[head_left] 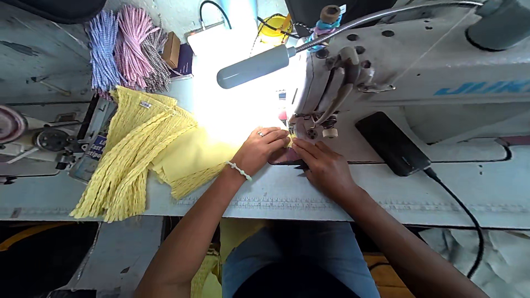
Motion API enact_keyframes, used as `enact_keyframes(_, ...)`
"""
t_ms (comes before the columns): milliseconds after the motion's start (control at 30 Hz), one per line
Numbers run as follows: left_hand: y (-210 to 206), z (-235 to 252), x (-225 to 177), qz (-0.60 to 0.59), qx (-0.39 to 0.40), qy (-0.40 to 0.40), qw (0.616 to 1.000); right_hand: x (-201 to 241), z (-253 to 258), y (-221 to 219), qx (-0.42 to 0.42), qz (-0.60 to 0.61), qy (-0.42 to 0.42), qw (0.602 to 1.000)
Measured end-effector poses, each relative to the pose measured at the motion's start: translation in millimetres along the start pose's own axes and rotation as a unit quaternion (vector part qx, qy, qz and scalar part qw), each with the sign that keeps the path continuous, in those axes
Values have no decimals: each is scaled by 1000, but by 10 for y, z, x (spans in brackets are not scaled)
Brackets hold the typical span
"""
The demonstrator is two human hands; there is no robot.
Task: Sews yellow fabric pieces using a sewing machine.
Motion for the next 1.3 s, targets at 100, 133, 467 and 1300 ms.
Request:
enact_keyframes(100,2,14,15,-2,3,1,1000,-4,43,12,5,-2,-6,1000)
enact_keyframes(133,-7,17,26,-4,5,2,1000,-9,55,11,7,-2,-9,1000)
enact_keyframes(467,-34,49,89,-5,7,12,1000,-27,135,29,31,-12,-16,999)
enact_keyframes(1300,-29,113,151,-32,-14,67,997,-133,202,-31,5,12,-52,999)
Point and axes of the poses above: each hand's wrist, its own z-axis towards the middle knuckle, its own y-axis out of the back of the hand, x = y × z, the point moved 6 cm from there along z, towards the middle knuckle, and after that the axes turned 10 degrees about -y, right-handed, at the moved point
